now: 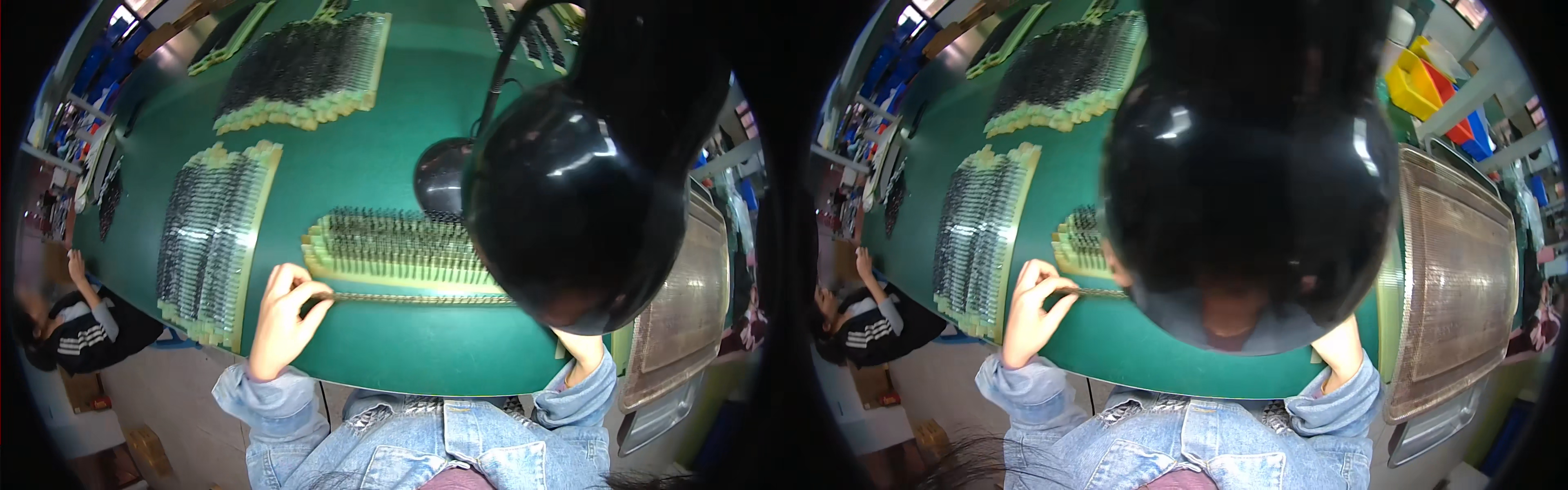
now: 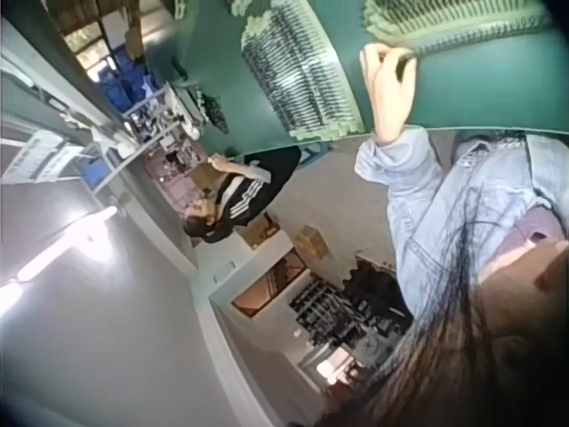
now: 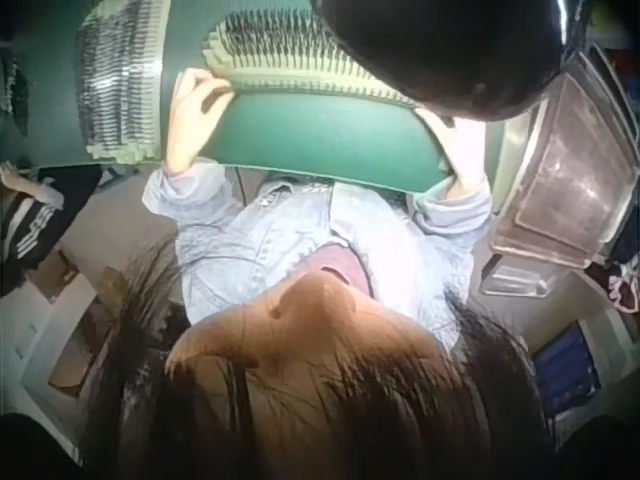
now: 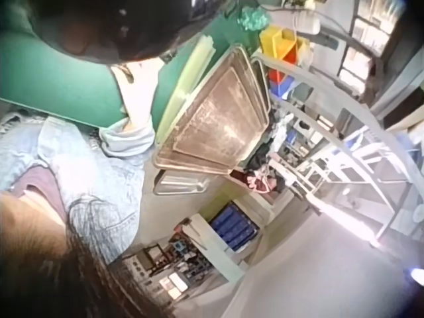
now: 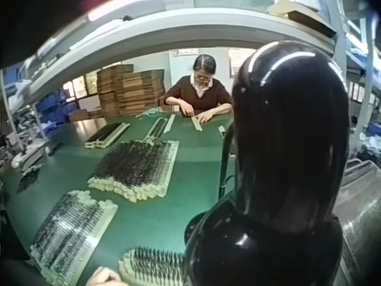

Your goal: Assembling electronic components into a green holder strip at a factory workbench.

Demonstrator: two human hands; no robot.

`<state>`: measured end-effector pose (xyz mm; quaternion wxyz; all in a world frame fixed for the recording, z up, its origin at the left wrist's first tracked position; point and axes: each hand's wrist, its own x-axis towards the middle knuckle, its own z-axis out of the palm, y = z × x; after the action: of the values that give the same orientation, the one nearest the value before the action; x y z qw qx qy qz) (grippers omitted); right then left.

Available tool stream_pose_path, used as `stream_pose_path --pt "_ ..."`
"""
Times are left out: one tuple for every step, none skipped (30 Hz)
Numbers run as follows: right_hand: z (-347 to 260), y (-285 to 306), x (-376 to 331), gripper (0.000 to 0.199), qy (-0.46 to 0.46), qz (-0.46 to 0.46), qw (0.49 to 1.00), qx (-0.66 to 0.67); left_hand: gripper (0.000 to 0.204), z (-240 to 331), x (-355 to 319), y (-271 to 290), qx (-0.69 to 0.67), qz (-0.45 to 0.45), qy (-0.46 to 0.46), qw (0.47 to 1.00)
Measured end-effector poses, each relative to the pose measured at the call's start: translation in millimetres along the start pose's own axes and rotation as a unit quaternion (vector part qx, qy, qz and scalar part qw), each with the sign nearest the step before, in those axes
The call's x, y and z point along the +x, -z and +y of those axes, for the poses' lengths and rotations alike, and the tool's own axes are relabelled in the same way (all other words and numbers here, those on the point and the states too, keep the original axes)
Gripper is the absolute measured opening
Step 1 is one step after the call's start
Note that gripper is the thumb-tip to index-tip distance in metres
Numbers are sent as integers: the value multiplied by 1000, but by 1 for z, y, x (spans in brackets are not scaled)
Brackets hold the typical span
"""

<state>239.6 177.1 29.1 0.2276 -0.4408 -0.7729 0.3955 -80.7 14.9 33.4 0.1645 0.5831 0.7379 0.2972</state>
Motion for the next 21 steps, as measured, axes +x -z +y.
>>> stream_pose_path --pt "-1 4 2 42 3 19 999 40 17 0 0 4 -39 -9 3 999" --pt "2 10 5 37 61 -21 998 -4 11 -3 -3 8 -121 -24 24 992" --pt "8 16 6 32 117 -62 990 -49 13 -9 -8 8 -245 -38 62 967" --pt "10 16 4 27 21 -74 995 64 16 -7 -16 20 -340 -59 125 930" --pt "6 12 4 23 -76 -81 978 176 18 -2 -19 28 -430 -83 189 879" --pt "-3 10 5 15 -111 -39 941 316 20 3 -17 26 -451 -51 191 871" --pt "-2 9 6 13 -115 -28 925 361 22 6 -16 23 -469 -13 197 861" --pt "-4 9 8 11 -131 -9 915 382 21 8 -14 20 -471 19 198 860" --pt "-6 9 9 11 -147 8 903 404 19 11 -10 18 -460 42 186 867" --pt "-6 10 8 11 -147 16 904 402 17 10 -6 15 -457 44 179 870" --pt "-5 12 6 11 -152 35 910 384 17 9 -3 13 -453 48 172 873" --pt "-4 13 4 13 -158 54 915 367 15 11 -1 8 -451 79 173 872" --pt "-4 14 3 13 -158 56 914 368 15 14 1 7 -451 77 172 873" --pt "-6 16 1 13 -167 54 896 409 14 18 3 6 -448 108 159 873" --pt "-8 17 -1 13 -175 51 875 448 15 19 5 4 -446 120 155 873" --pt "-12 18 -3 13 -175 51 874 451 15 21 5 5 -441 134 154 874" --pt "-16 18 -6 13 -147 57 880 448 15 22 5 5 -436 148 152 875" --pt "-15 17 -8 12 -135 60 882 448 15 22 5 5 -432 167 157 872" --pt "-14 17 -10 12 -120 64 884 448 16 22 6 4 -427 175 155 873" --pt "-9 17 -11 12 -112 62 900 417 17 22 7 3 -423 183 153 874" --pt "-4 17 -13 12 -104 59 914 387 18 22 6 2 -418 188 153 875"
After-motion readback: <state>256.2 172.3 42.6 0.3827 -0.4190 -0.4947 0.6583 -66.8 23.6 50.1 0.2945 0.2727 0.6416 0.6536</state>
